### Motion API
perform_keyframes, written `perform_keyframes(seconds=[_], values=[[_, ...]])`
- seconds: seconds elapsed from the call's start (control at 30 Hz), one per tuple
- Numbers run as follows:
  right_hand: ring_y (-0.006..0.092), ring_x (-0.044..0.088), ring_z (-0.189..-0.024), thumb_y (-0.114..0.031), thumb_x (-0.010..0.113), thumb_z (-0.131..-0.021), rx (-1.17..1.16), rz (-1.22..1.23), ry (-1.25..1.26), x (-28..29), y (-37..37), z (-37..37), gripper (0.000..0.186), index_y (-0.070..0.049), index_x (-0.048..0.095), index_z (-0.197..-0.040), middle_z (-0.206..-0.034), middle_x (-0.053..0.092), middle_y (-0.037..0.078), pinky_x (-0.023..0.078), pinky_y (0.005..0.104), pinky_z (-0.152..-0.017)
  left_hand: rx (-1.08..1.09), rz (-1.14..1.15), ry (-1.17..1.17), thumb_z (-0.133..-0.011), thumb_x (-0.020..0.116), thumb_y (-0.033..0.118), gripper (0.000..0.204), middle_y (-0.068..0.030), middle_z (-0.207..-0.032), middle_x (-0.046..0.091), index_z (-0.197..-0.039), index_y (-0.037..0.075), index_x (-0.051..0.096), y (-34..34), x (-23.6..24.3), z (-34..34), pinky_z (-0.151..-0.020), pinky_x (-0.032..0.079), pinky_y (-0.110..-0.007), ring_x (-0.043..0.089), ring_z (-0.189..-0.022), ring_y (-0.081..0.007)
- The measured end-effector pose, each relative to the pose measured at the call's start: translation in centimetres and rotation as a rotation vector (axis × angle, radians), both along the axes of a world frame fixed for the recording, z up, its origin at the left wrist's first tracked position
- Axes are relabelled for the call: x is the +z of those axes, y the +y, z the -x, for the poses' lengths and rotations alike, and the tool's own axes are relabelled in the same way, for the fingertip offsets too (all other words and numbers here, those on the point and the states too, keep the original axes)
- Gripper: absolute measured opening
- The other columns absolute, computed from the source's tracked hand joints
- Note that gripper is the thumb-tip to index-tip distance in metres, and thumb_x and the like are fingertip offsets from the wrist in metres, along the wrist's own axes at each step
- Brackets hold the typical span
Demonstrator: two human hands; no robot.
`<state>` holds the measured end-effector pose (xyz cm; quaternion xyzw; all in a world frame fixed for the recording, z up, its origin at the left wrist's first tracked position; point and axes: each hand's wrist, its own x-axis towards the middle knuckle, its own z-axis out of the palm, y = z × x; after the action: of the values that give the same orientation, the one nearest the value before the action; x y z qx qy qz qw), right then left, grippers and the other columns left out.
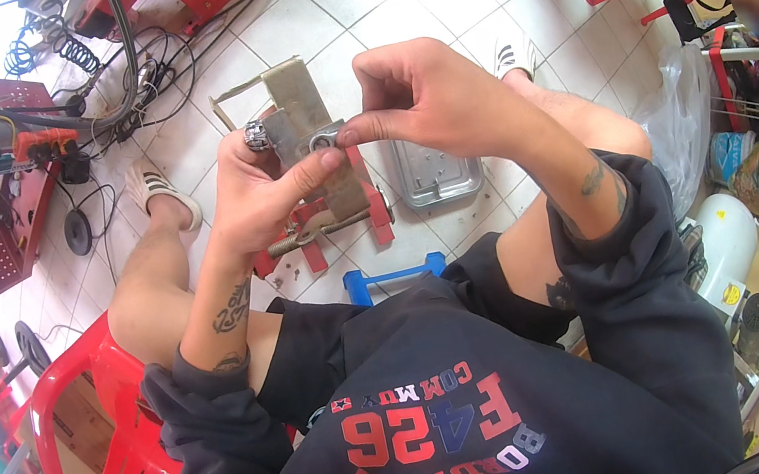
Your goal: The person sits on the floor and uses a wrench to tighten a bolt on a metal mechanical part. They repeatedly adjust the part and the wrench, occasionally looking around the workshop.
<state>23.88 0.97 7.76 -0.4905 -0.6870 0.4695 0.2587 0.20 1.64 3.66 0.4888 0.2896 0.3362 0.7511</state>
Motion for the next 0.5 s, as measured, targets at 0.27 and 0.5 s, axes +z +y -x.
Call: perform_keyframes(seconds=[0.27,0.5], values=[[0.0134,0.056,-0.063,-0.022,0.083,-0.081,0.03,0.022,-0.162,1.8,-0.3,-0.3,0.028,-0.003,0.063,-0.085,-0.069,0.064,0.007,0.048,0.0317,-0.061,-0.108,0.044,0.232,-0.08,0.081,0.002,0.032,0.0005,-0.097,0.072,-0.109,0.003,0.071,-0.4,2.1,-0.1,-0.082,0.054,-0.027,0.064,-0.088,-0.0058],[0.0316,0.069,-0.079,-0.038,0.078,-0.082,0.277,-0.011,-0.27,4.6,-0.1,-1.2,0.034,-0.01,0.066,-0.096,-0.083,0.072,0.01,0.051,0.0398,-0.068,-0.278,0.077,0.176,-0.081,0.082,0.004,0.031,-0.0003,-0.093,0.072,-0.11,0.002,0.07,-0.8,2.6,-0.4,-0.075,0.052,-0.024,0.064,-0.084,-0.0065]])
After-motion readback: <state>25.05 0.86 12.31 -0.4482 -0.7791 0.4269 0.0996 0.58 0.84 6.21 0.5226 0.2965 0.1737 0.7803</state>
